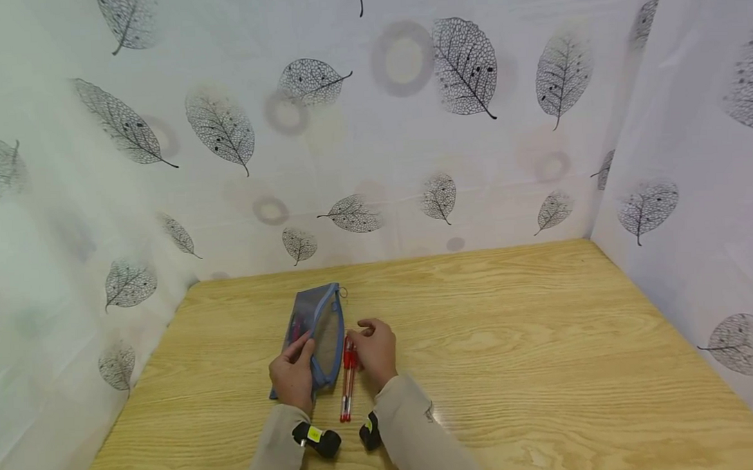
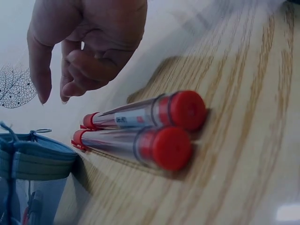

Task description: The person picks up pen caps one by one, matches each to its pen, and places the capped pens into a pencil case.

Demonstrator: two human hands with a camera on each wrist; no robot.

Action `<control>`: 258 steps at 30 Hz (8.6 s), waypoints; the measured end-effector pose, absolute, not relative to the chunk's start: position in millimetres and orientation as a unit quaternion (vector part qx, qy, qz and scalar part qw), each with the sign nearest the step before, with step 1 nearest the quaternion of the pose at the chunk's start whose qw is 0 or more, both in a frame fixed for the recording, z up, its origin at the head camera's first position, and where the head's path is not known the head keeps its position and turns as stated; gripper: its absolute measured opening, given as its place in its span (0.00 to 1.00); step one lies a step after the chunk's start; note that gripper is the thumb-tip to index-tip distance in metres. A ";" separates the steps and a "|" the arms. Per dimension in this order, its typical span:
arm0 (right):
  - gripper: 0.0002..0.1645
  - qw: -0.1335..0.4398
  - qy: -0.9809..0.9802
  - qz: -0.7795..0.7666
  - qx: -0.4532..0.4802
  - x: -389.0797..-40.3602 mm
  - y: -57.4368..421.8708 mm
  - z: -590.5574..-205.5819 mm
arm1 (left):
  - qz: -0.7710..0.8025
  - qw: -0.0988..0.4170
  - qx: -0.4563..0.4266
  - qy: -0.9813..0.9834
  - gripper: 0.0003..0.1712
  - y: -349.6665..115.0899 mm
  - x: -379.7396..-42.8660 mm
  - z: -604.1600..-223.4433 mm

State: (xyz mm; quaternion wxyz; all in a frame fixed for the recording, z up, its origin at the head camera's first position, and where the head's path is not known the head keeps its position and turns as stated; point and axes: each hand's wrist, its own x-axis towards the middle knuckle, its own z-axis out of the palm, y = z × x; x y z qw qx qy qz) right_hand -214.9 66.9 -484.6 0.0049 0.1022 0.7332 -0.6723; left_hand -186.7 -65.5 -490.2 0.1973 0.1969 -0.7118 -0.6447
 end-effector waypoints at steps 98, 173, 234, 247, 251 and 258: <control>0.10 -0.020 0.736 -0.673 0.070 -191.1 74.6 -500.4 | -0.642 0.191 0.192 -0.717 0.10 -60.6 -184.0 -489.8; 0.22 0.023 0.677 -0.734 0.057 -235.6 50.4 -470.0 | -0.658 0.171 0.192 -0.708 0.10 -59.2 -185.0 -487.6; 0.08 0.052 0.798 -0.593 0.091 -197.4 58.7 -490.3 | -0.635 0.202 0.196 -0.720 0.09 -59.9 -181.3 -489.3; 0.08 0.002 0.813 -0.581 0.034 -196.7 59.5 -497.6 | -0.638 0.198 0.195 -0.718 0.10 -60.7 -183.0 -491.5; 0.08 0.027 0.771 -0.635 0.038 -196.0 60.5 -497.5 | -0.631 0.206 0.194 -0.723 0.09 -60.8 -183.9 -492.0; 0.16 0.053 0.715 -0.697 0.022 -193.4 64.6 -496.2 | -0.633 0.207 0.193 -0.721 0.09 -60.6 -182.6 -491.8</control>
